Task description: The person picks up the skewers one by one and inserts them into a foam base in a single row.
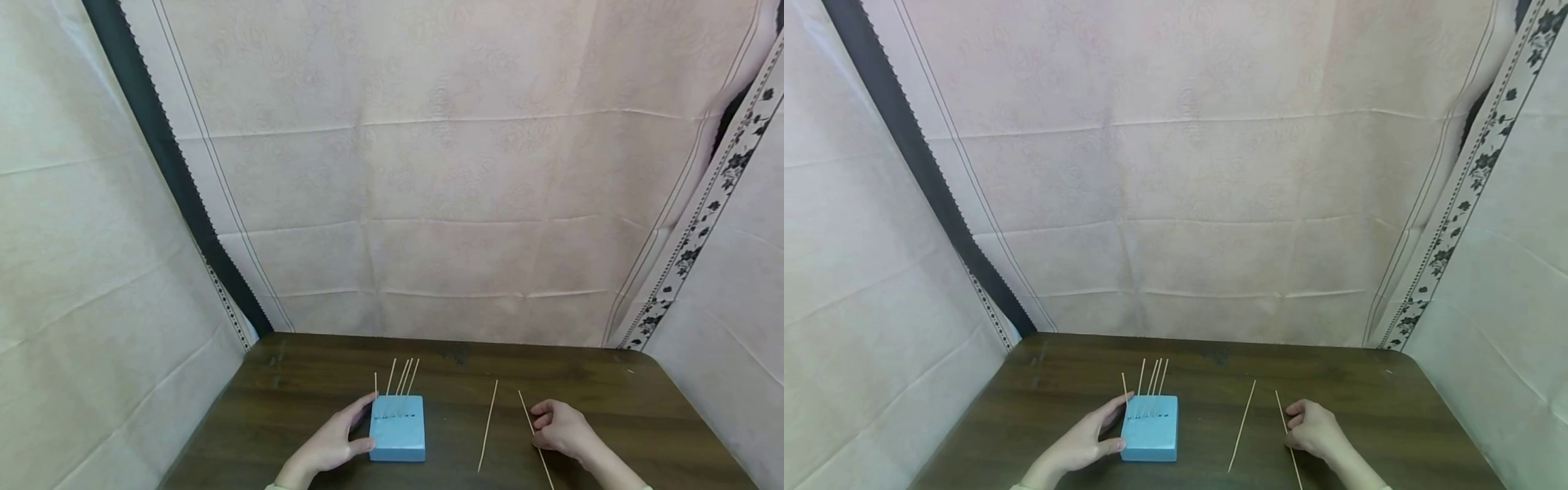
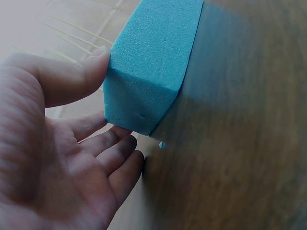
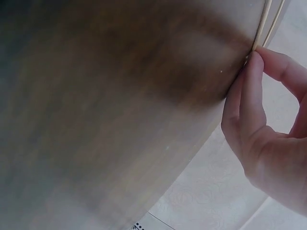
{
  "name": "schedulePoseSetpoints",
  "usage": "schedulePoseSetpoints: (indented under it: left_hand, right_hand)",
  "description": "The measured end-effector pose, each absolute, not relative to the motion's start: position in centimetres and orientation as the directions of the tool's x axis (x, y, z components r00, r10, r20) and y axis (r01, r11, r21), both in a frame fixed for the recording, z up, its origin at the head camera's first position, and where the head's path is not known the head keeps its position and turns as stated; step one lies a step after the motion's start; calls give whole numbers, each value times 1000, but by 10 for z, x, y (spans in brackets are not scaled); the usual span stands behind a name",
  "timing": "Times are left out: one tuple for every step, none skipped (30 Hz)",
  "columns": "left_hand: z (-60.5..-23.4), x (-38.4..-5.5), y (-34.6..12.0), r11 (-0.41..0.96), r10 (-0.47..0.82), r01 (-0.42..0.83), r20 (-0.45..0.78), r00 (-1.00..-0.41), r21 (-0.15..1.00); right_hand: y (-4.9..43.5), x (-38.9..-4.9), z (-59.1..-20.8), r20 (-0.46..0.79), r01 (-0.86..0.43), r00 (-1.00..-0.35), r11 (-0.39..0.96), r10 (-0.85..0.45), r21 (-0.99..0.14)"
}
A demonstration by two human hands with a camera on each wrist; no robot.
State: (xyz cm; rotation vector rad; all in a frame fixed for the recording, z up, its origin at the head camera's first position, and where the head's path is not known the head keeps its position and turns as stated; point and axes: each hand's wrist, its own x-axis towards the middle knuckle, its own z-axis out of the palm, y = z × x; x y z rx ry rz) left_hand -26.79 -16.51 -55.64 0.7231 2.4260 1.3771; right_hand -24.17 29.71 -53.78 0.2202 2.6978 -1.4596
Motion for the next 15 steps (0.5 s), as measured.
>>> schedulePoseSetpoints:
  left_hand:
    - [-556, -268, -165, 424, 539, 293, 21, -842, 857]
    - [-556, -268, -165, 424, 539, 292, 20, -842, 857]
    - [-556, -268, -165, 421, 541, 294, 23, -841, 858]
    - [-556, -268, -165, 422, 542, 295, 23, -840, 857]
    - [-556, -268, -165, 421, 541, 295, 23, -840, 858]
    - [-555, -268, -165, 423, 541, 294, 21, -841, 857]
    - [-555, -268, -165, 423, 539, 292, 20, -842, 858]
    - [-555, -268, -165, 425, 538, 290, 19, -843, 858]
    - [-555, -268, -165, 424, 536, 288, 18, -844, 858]
    - [-555, -267, -165, 428, 533, 283, 13, -846, 859]
    - [-555, -267, -165, 427, 531, 280, 12, -847, 860]
    - [-555, -267, -165, 427, 531, 279, 12, -848, 860]
    - [-555, -267, -165, 426, 530, 278, 12, -848, 861]
    - [-555, -267, -165, 426, 530, 278, 12, -848, 861]
    - [-555, -267, -165, 426, 530, 278, 12, -848, 861]
  right_hand:
    - [297, -242, -538, -125, 153, -988, 538, 89, -829]
    - [297, -242, -538, -129, 157, -988, 531, 90, -832]
    - [297, -242, -538, -132, 159, -987, 522, 89, -838]
    - [297, -242, -538, -133, 160, -987, 518, 88, -840]
    - [297, -242, -539, -133, 159, -987, 516, 88, -841]
    - [297, -242, -539, -133, 159, -987, 515, 88, -842]
    - [297, -242, -539, -130, 157, -988, 515, 87, -843]
    - [297, -242, -539, -131, 158, -987, 511, 89, -845]
    - [297, -242, -539, -129, 157, -988, 511, 89, -845]
    - [297, -242, -539, -127, 155, -988, 513, 89, -844]
    - [297, -243, -539, -126, 154, -988, 512, 89, -845]
    - [297, -243, -539, -128, 154, -988, 510, 86, -846]
    - [297, -243, -539, -130, 154, -988, 507, 84, -848]
    - [297, -243, -539, -133, 156, -988, 506, 81, -849]
    - [298, -243, -539, -138, 158, -987, 503, 77, -850]
